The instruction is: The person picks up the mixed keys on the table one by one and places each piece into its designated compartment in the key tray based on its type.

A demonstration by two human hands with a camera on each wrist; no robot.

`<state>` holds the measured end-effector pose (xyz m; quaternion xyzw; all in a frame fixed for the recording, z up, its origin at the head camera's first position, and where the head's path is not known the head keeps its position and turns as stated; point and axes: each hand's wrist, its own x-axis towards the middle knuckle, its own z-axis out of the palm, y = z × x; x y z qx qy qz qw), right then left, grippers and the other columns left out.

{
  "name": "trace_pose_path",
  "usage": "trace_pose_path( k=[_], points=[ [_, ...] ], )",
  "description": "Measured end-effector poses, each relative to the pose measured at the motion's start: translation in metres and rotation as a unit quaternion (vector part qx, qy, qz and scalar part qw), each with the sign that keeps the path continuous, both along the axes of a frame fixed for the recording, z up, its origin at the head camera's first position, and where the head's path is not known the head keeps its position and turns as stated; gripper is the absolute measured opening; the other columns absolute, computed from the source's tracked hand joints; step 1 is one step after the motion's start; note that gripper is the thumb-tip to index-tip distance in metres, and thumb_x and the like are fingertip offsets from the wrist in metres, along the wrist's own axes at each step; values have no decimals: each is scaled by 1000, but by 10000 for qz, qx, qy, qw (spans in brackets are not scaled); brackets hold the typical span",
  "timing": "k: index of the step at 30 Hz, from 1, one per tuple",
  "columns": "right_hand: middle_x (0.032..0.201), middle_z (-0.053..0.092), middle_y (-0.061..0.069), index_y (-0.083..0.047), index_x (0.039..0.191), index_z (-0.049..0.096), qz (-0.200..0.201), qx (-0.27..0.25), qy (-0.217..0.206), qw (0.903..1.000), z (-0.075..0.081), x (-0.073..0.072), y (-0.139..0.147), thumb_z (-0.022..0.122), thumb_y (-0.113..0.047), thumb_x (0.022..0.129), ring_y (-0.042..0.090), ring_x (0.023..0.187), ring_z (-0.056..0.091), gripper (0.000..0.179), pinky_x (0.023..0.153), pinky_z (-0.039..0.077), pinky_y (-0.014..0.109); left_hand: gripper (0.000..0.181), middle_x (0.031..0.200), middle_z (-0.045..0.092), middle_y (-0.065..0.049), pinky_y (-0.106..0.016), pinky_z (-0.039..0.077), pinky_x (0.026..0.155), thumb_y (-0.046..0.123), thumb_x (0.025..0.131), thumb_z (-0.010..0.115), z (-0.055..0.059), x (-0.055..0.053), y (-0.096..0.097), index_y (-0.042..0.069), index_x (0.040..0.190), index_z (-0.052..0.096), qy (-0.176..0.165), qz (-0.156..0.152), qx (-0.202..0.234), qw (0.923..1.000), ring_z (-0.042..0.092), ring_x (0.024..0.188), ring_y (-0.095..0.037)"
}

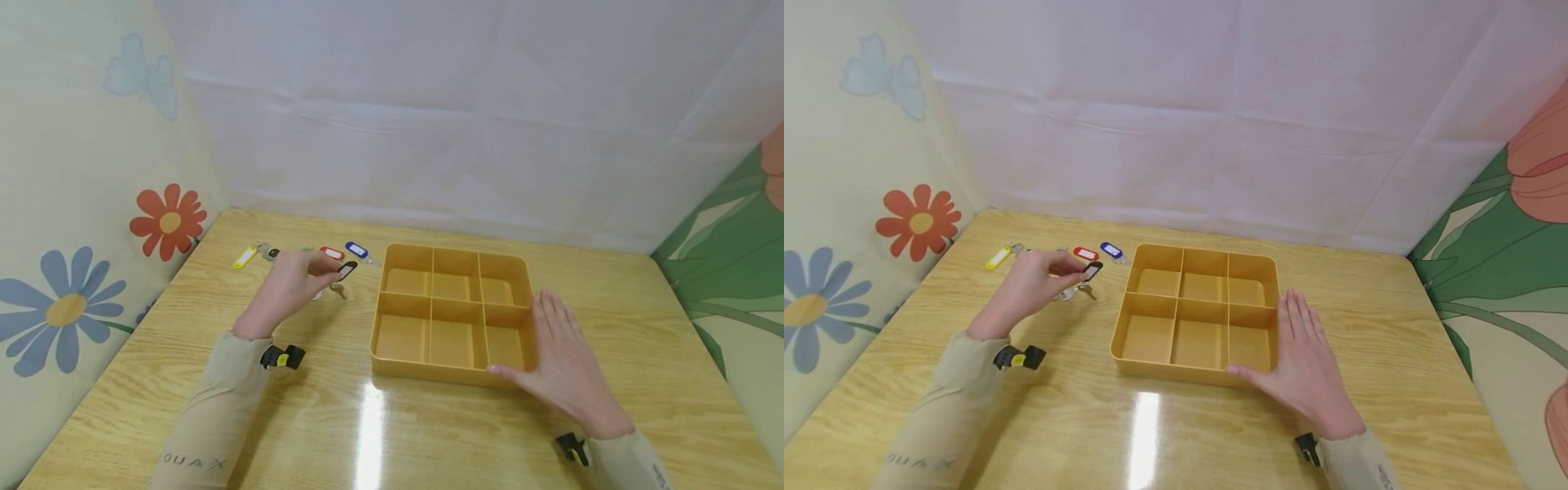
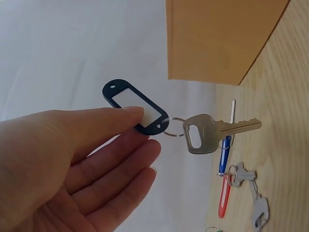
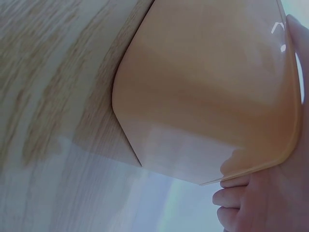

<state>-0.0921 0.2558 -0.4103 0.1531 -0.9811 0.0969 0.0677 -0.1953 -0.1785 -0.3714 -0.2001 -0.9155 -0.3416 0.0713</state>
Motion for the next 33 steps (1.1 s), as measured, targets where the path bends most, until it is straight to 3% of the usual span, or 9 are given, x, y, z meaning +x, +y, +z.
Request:
trace_pose_path(
  k=[9, 17, 23, 33],
  points=[
    [165, -3, 25, 8, 158, 2, 67, -13, 24, 10000, 1, 0, 0, 63, -77, 83, 43, 152, 4, 129, 122, -2, 46, 14, 101, 76, -6, -42, 59, 79, 15, 92, 79, 3, -7, 7, 7, 103, 79, 44, 35, 217, 9997, 72, 90, -23],
    [165, -3, 25, 7, 158, 1, 88, -15, 60, 9999, 0, 0, 0, 62, -77, 84, 43, 152, 4, 128, 123, -1, 46, 13, 98, 76, -4, -41, 60, 78, 15, 93, 78, 9, -9, 11, 7, 104, 79, -200, 48, 457, 9987, 73, 89, -21],
    [165, -4, 24, 7, 158, 0, 88, -47, 48, 9999, 0, 0, 0, 62, -76, 84, 39, 152, -1, 128, 122, -1, 46, 12, 98, 77, -5, -43, 60, 78, 14, 92, 78, 13, -9, 14, 8, 103, 79, -160, 101, 508, 9985, 73, 89, -23],
    [165, -3, 25, 10, 157, 5, 89, -45, 48, 9999, 1, 1, 0, 64, -77, 83, 43, 152, 3, 129, 122, -2, 47, 12, 100, 76, -2, -39, 59, 79, 18, 94, 77, 22, -9, 20, 11, 103, 78, -132, 82, 519, 9985, 72, 90, -19]
  ],
)
